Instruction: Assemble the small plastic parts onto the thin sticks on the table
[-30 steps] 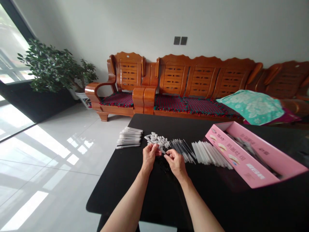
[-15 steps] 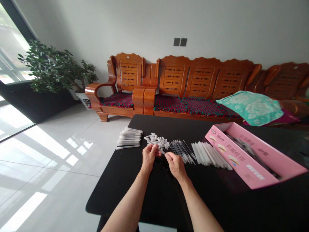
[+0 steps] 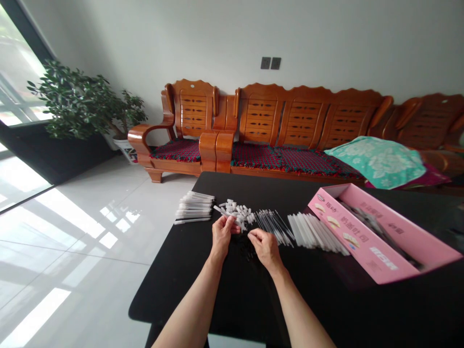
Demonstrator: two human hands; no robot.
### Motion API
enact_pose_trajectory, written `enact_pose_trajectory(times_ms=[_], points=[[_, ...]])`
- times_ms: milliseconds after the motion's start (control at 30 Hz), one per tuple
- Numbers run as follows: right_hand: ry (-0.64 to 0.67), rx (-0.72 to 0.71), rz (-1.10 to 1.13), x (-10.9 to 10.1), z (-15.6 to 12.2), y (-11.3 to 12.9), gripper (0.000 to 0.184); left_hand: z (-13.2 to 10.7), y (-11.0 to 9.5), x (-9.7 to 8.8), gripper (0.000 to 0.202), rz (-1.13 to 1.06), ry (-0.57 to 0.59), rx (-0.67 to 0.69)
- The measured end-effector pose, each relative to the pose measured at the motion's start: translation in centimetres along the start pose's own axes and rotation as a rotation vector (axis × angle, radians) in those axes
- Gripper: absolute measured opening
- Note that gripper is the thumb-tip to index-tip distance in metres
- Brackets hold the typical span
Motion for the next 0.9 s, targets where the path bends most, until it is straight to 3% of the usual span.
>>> enact_pose_trajectory(times_ms=[300, 433, 533, 633, 767, 900], points=[[-0.017, -0.011, 0.024, 0.4, 0.1, 0.1, 0.027, -0.2, 0.1, 0.2, 0.046, 0.014, 0.064, -0.021], [-0.058, -0.054, 0.009, -0.8, 0.0, -0.1, 0.030, 0.5, -0.1, -0.9, 0.046, -0.050, -0.075, 0.013], [-0.153, -0.012, 0.014, -2.3, -0.1, -0.9, 0.030, 1.0, -0.2, -2.0, 0.045, -0.092, -0.211, 0.055], [-0.332, 0.078, -0.035, -3.8, -0.3, -2.1, 0.030, 1.2, -0.1, -2.7, 0.042, -0.096, -0.268, 0.079], [-0.578, 0.230, -0.228, -5.0, -0.5, -3.3, 0.030, 1.0, -0.1, -2.6, 0.039, -0.078, -0.238, 0.093], [-0.653, 0.384, -0.387, -5.9, -0.8, -3.3, 0.028, 0.7, -0.2, -2.2, 0.040, -0.055, -0.156, 0.083]])
Point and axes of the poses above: each hand's wrist, its own z-axis towards the middle knuckle, its own x-axis out of the palm, y = z × x, the point moved 1 cm from there along z, towards the middle knuckle, and after that the axes turned 11 degrees about z, right-handed, at the moved point
